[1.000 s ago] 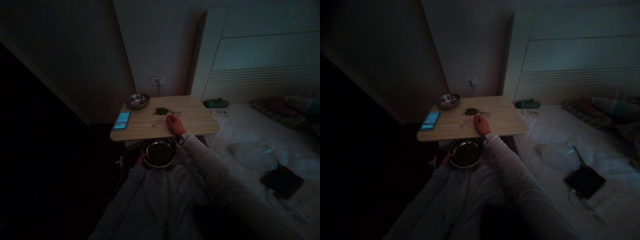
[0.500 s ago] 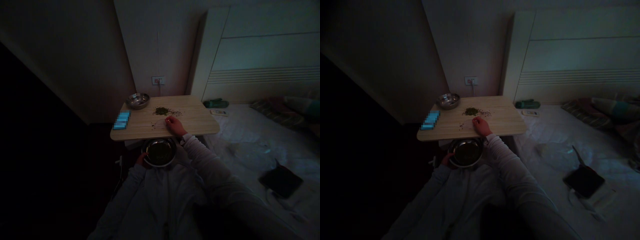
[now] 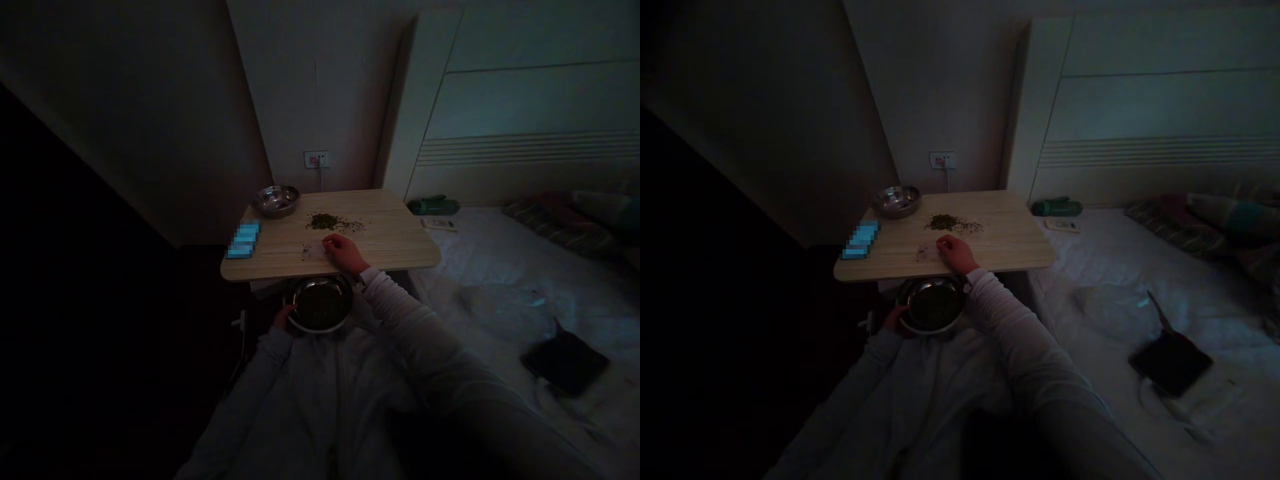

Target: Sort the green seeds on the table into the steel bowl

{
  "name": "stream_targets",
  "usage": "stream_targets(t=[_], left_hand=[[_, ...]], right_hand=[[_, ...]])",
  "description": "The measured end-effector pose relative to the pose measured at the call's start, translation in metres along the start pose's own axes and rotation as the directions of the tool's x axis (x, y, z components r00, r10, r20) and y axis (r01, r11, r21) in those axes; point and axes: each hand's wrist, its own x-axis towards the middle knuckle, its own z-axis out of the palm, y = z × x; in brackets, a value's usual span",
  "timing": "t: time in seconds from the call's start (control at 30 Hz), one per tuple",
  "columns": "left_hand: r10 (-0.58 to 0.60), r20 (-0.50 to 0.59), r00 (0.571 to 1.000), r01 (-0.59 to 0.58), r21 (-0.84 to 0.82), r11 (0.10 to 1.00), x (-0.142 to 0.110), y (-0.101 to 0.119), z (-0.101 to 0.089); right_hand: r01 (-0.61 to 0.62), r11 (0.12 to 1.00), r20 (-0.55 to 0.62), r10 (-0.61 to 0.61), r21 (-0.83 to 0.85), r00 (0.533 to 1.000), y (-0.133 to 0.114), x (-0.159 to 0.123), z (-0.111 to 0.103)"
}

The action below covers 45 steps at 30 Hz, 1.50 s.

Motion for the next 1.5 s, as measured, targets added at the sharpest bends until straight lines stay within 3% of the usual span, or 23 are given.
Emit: stream_targets(t=[0.33,0.67,1.0,1.3,1.5], left_hand=[[-0.043,0.042,0.998,0.042,0.013,0.999,0.000,-0.002,-0.002],[-0.022,0.065,0.998,0.024,-0.042,0.999,0.001,-0.003,-0.003],[-0.014,-0.012,1.000,0.013,-0.026,1.000,-0.004,-0.002,0.003],[-0.034,0.021,0.999,0.034,0.001,0.999,-0.004,-0.002,0.001],[-0.062,0.076,0.995,0.060,0.027,0.998,0.007,-0.002,-0.008]], right_hand=[[0.048,0.995,0.035,-0.045,-0.089,0.998,-0.006,-0.006,-0.005],[0.030,0.999,0.056,-0.028,-0.034,0.998,-0.004,-0.005,-0.006],[0.024,0.993,0.097,-0.013,-0.113,0.995,-0.008,-0.007,-0.007],[0.063,0.995,0.184,-0.049,-0.076,0.982,-0.004,-0.007,-0.008],[0.043,0.998,0.248,-0.052,0.039,0.967,-0.003,-0.007,-0.010]])
